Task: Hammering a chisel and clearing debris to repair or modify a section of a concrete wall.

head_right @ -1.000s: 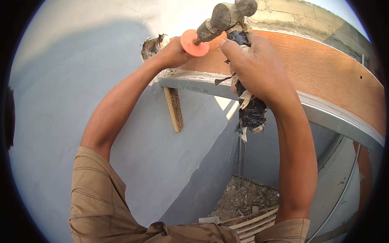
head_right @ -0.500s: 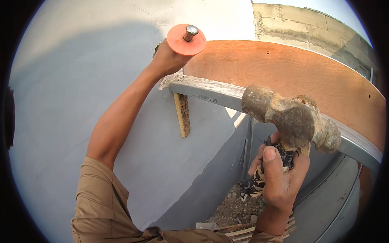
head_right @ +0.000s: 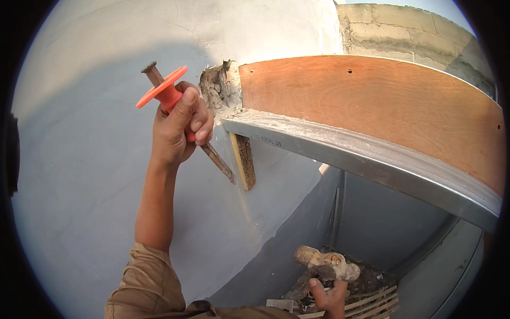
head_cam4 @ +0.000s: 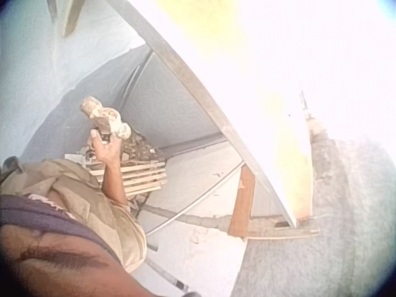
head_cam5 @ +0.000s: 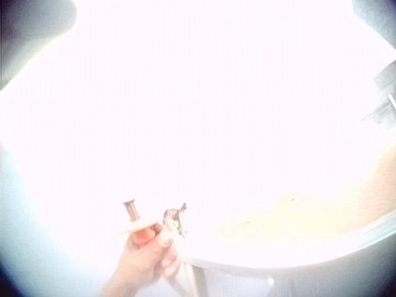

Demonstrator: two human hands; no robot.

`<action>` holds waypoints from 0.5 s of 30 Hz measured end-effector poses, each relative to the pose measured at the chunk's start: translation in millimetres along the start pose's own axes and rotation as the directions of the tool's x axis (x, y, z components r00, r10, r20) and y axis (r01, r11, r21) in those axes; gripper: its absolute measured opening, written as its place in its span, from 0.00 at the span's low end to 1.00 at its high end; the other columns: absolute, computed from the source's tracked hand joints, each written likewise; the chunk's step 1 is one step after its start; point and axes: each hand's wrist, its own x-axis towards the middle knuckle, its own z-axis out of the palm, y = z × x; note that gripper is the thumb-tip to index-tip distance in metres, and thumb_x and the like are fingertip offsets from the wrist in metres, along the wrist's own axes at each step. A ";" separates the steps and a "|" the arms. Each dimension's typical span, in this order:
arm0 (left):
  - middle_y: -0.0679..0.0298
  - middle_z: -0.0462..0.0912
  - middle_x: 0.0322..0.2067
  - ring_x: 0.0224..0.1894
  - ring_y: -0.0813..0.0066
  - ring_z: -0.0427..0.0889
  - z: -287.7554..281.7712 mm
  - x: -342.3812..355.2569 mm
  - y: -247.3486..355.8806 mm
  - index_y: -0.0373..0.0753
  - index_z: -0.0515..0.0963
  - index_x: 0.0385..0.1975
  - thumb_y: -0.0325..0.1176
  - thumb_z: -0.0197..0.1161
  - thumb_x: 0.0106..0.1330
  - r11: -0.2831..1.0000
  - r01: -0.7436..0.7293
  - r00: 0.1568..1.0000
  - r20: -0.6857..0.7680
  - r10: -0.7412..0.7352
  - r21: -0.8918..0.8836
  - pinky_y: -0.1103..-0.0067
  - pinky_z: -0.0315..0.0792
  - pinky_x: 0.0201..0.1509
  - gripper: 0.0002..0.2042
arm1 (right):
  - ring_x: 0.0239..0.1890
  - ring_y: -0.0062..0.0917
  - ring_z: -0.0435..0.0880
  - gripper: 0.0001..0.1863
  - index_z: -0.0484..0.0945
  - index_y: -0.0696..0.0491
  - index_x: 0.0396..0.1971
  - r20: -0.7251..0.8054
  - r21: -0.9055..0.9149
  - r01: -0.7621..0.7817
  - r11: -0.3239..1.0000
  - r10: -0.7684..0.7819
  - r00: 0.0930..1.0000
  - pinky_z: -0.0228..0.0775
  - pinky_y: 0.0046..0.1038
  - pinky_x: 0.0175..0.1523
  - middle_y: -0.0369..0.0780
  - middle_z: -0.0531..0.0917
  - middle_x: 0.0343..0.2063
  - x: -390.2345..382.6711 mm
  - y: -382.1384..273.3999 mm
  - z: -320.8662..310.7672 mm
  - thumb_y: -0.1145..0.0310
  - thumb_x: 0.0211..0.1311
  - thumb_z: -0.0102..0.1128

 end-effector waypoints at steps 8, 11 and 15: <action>0.63 0.79 0.45 0.40 0.78 0.79 -23.5 -232.5 -132.8 0.37 0.70 0.51 0.36 0.64 0.65 0.544 0.818 0.474 0.318 -0.821 0.186 0.83 0.66 0.23 0.18 | 0.28 0.20 0.78 0.17 0.76 0.62 0.39 0.127 -0.233 -0.386 0.893 0.421 0.898 0.71 0.26 0.35 0.37 0.80 0.26 -13.8 110.1 20.0 0.66 0.54 0.67; 0.59 0.77 0.54 0.54 0.70 0.79 -22.2 -318.0 -172.8 0.35 0.64 0.60 0.35 0.61 0.67 0.293 0.955 0.274 0.250 -0.929 0.044 0.83 0.67 0.26 0.24 | 0.32 0.25 0.82 0.22 0.77 0.62 0.42 0.186 -0.346 -0.472 0.811 0.553 0.812 0.73 0.29 0.40 0.41 0.83 0.30 -19.6 157.0 32.7 0.62 0.52 0.68; 0.63 0.77 0.50 0.39 0.79 0.78 -18.9 -393.8 -203.0 0.38 0.67 0.60 0.41 0.61 0.68 0.148 0.958 0.217 0.281 -0.935 -0.246 0.84 0.63 0.24 0.24 | 0.38 0.31 0.84 0.25 0.78 0.60 0.45 0.368 -0.499 -0.446 0.743 0.648 0.667 0.74 0.31 0.46 0.47 0.85 0.35 -31.5 199.8 49.4 0.57 0.51 0.67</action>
